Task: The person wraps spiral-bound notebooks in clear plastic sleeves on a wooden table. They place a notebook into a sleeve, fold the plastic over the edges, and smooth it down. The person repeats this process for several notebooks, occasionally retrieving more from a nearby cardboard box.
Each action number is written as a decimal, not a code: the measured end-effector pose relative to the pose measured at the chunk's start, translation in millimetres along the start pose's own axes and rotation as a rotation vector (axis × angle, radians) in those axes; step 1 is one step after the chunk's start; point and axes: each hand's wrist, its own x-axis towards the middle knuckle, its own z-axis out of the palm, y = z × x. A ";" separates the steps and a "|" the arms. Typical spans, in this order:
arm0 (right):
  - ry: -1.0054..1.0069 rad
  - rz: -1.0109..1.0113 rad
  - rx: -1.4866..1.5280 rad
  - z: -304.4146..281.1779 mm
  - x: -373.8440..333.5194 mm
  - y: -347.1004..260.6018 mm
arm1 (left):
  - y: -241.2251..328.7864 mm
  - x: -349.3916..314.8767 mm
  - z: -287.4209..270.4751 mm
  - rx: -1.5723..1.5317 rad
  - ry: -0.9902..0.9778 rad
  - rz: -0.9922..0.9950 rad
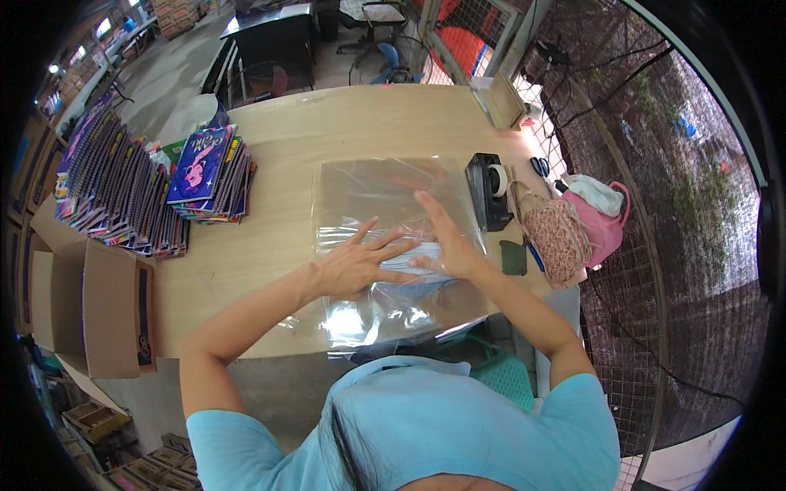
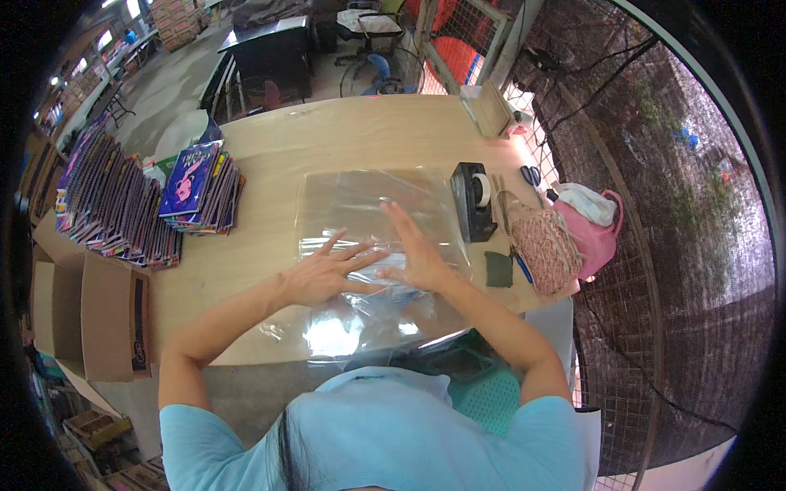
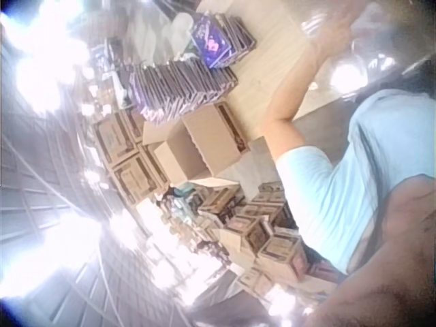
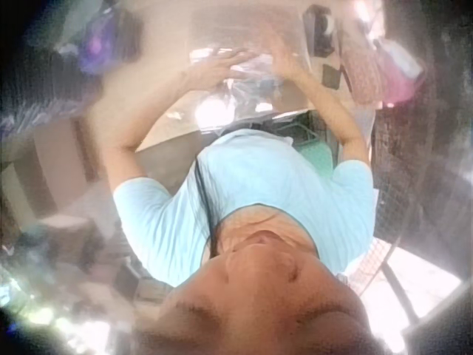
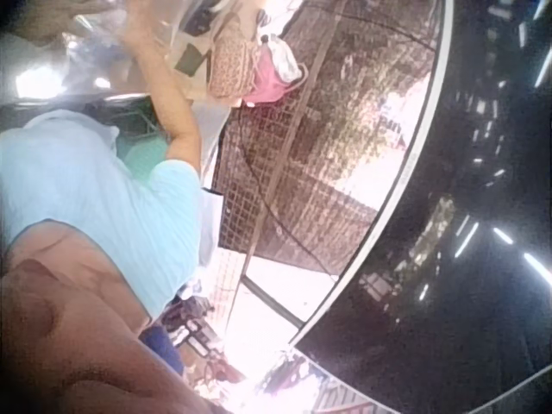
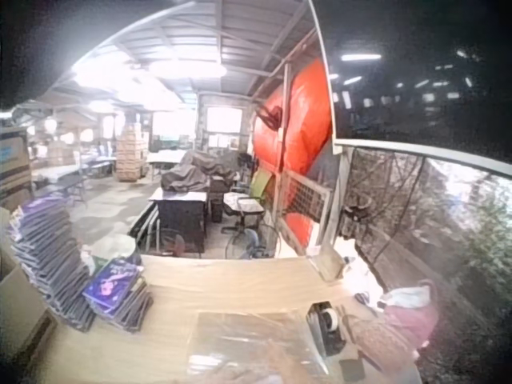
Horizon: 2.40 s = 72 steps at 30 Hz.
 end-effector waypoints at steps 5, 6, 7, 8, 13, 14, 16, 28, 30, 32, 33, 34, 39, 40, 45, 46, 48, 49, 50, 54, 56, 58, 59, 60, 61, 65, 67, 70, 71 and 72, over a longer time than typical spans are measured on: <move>-0.055 0.214 -0.135 -0.4 9.4 5.3 | 98.0 -6.3 86.4 0.046 0.185 -0.330; -0.084 0.250 -0.129 -0.1 13.5 1.5 | 105.4 -19.5 125.4 0.067 0.107 -0.282; -0.104 0.297 -0.129 0.6 13.5 0.3 | 105.8 -29.7 153.0 0.083 0.030 -0.219; -0.100 0.270 -0.138 2.2 12.9 2.1 | 106.7 -34.1 149.2 -0.046 0.091 -0.205; -0.120 0.302 -0.157 -1.0 12.1 2.2 | 68.2 -19.4 36.0 -0.403 0.720 -0.499; -0.142 0.299 -0.155 -0.3 14.6 2.2 | 42.4 -11.6 28.2 -0.238 0.647 -0.445; -0.173 0.297 -0.156 -1.7 18.8 8.1 | 17.3 -5.3 37.7 -0.065 0.514 -0.330; -0.288 -0.404 -0.202 14.8 -92.2 -35.9 | -3.2 3.3 36.1 -0.102 0.152 -0.167; -0.489 -0.289 -0.235 29.0 -156.5 11.6 | -4.0 4.5 26.8 -0.136 0.098 -0.189; -0.125 -0.025 -0.477 -3.2 -170.9 87.2 | -4.5 3.7 28.4 -0.128 0.098 -0.208; 0.283 0.462 -0.422 -23.7 -138.7 88.0 | 0.7 -0.1 31.2 -0.131 0.087 -0.225; 0.596 0.563 -0.059 -58.7 -110.3 96.6 | 3.6 -0.3 29.6 -0.142 0.078 -0.240; 0.653 1.106 0.366 -136.2 -77.6 255.4 | 1.9 6.4 21.2 -0.136 0.033 -0.248; 0.644 1.168 0.421 -136.6 -70.8 264.5 | 2.0 6.9 20.5 -0.130 0.031 -0.250; 0.664 1.080 0.621 -133.8 -74.4 301.7 | -2.5 7.8 26.9 -0.149 0.035 -0.233; 0.612 1.150 0.631 -125.2 -56.9 272.4 | 1.9 2.0 31.2 -0.172 0.032 -0.256; 0.570 1.169 0.499 -129.4 -61.0 258.6 | -1.1 3.5 33.0 -0.158 0.039 -0.233; 0.537 1.117 0.367 -128.2 -65.8 265.8 | -1.9 4.8 33.1 -0.150 0.042 -0.221; 0.505 1.060 0.236 -129.4 -68.5 268.9 | -3.6 7.1 31.1 -0.157 0.037 -0.211; 0.790 0.909 0.281 -92.0 -99.7 234.8 | 1.6 4.7 23.0 -0.140 0.029 -0.240; 0.914 1.083 0.569 -71.4 -109.8 231.7 | 3.9 4.0 21.0 -0.122 0.017 -0.243; 0.895 1.127 1.160 -44.7 -136.5 263.1 | -0.1 7.5 19.2 -0.114 0.007 -0.217; 0.858 1.113 1.474 -30.9 -142.0 272.8 | -2.5 8.7 16.4 -0.132 0.008 -0.197; 0.979 0.964 1.512 -19.0 -139.0 261.1 | -2.5 6.9 18.1 -0.151 0.016 -0.204; 1.098 0.810 1.546 -7.8 -140.8 246.7 | -2.9 6.3 19.6 -0.171 0.025 -0.209; 0.711 0.162 1.677 -30.6 -101.7 123.6 | -2.5 3.7 16.9 -0.198 0.007 -0.194; 0.320 0.146 1.343 -44.9 -62.7 43.7 | -3.4 5.7 12.8 -0.186 0.011 -0.176; -0.083 0.399 0.582 -31.0 -10.8 -40.3 | -6.5 6.9 9.8 -0.175 0.047 -0.145; -0.105 0.386 0.372 -17.3 -0.5 -41.2 | -7.4 6.8 9.2 -0.172 0.063 -0.134; -0.129 0.371 0.160 -2.9 7.7 -36.1 | -7.9 6.3 10.1 -0.171 0.059 -0.136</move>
